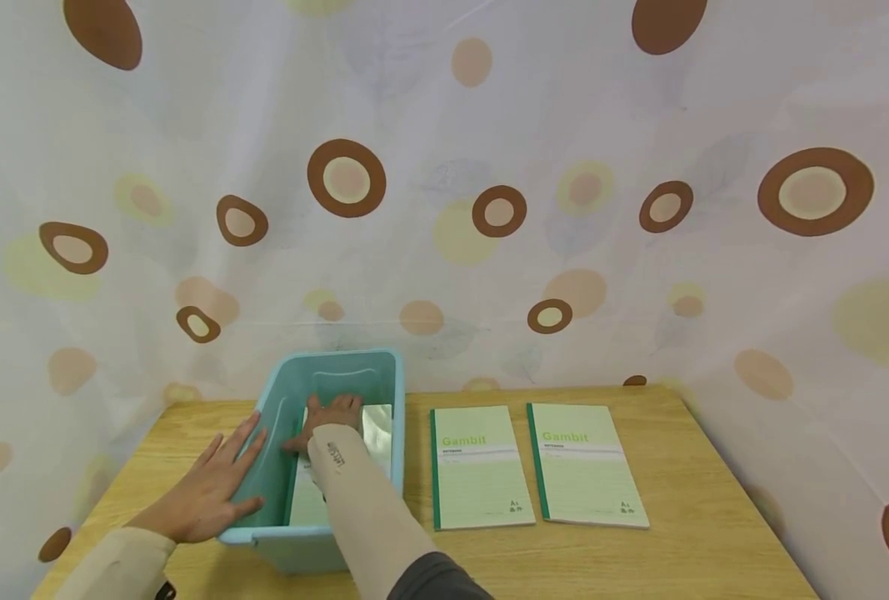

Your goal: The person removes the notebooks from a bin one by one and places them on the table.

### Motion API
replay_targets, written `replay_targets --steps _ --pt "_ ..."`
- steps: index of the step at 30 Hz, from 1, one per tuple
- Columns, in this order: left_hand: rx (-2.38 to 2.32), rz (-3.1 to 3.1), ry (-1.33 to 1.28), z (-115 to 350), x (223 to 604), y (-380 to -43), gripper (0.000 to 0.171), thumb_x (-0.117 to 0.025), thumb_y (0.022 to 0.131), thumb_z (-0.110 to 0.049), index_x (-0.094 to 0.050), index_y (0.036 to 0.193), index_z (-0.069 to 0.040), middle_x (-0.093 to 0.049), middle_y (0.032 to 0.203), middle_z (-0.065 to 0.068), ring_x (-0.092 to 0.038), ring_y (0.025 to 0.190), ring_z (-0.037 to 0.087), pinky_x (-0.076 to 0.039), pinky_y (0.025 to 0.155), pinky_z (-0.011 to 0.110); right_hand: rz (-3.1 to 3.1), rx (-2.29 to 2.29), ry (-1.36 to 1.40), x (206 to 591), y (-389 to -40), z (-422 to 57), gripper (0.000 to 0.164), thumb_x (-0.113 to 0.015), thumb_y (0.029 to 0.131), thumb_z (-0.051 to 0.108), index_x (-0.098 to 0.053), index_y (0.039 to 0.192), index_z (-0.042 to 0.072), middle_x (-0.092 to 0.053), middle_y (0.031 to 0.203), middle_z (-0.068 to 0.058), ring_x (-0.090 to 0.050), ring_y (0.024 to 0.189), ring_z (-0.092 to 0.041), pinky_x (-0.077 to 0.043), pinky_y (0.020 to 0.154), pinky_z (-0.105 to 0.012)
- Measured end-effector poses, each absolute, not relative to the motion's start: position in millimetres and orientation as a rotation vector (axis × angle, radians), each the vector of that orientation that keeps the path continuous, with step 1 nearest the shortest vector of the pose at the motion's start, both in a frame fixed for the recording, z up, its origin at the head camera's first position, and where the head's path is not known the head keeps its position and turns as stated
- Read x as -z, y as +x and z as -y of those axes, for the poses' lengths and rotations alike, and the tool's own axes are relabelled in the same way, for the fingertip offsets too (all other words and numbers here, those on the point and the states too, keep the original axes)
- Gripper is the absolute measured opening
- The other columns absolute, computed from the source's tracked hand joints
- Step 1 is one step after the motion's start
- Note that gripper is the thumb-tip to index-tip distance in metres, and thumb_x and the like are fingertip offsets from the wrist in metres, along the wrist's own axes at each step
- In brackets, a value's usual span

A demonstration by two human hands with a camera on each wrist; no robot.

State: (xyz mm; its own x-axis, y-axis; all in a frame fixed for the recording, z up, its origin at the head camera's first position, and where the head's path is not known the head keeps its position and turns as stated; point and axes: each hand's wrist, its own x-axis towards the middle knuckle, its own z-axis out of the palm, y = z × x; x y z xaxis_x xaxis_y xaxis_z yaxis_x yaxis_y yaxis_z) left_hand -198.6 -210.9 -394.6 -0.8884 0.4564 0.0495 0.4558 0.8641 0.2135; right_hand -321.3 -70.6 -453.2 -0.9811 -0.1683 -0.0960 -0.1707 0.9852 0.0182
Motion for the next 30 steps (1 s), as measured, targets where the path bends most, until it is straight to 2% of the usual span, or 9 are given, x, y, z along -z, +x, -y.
replay_targets --steps 5,16,26,30 --pt "-0.343 -3.048 0.760 211 396 -199 0.080 -0.068 0.085 -0.028 -0.032 0.144 0.011 -0.014 0.157 0.026 -0.017 0.143 0.041 -0.015 0.110 0.065 -3.057 -0.076 -0.278 447 -321 73 0.083 -0.051 0.070 0.085 -0.043 0.136 0.034 -0.061 0.123 -0.010 -0.053 0.115 -0.026 -0.034 0.096 -0.041" --pt "-0.341 -3.035 0.747 209 394 -199 0.079 -0.067 0.086 -0.027 -0.032 0.144 0.012 -0.013 0.156 0.026 -0.016 0.143 0.042 -0.014 0.110 0.065 -3.113 -0.073 -0.352 427 -320 75 0.084 -0.049 0.071 0.086 -0.041 0.139 0.037 -0.059 0.129 -0.008 -0.051 0.120 -0.026 -0.034 0.097 -0.041" --pt "-0.365 -3.034 0.751 211 395 -199 0.078 -0.067 0.085 -0.026 -0.033 0.143 0.012 -0.013 0.157 0.026 -0.015 0.143 0.041 -0.012 0.111 0.064 -3.103 0.065 -0.387 392 -330 59 0.092 -0.048 0.076 0.082 -0.025 0.152 0.036 -0.046 0.145 -0.009 -0.039 0.136 -0.029 -0.024 0.112 -0.049" --pt "-0.374 -3.024 0.748 212 397 -199 0.077 -0.065 0.085 -0.025 -0.032 0.143 0.013 -0.011 0.157 0.026 -0.013 0.144 0.041 -0.011 0.111 0.064 -3.119 0.190 -0.399 369 -332 50 0.089 -0.052 0.077 0.078 -0.029 0.151 0.033 -0.050 0.141 -0.009 -0.044 0.130 -0.028 -0.027 0.109 -0.047"
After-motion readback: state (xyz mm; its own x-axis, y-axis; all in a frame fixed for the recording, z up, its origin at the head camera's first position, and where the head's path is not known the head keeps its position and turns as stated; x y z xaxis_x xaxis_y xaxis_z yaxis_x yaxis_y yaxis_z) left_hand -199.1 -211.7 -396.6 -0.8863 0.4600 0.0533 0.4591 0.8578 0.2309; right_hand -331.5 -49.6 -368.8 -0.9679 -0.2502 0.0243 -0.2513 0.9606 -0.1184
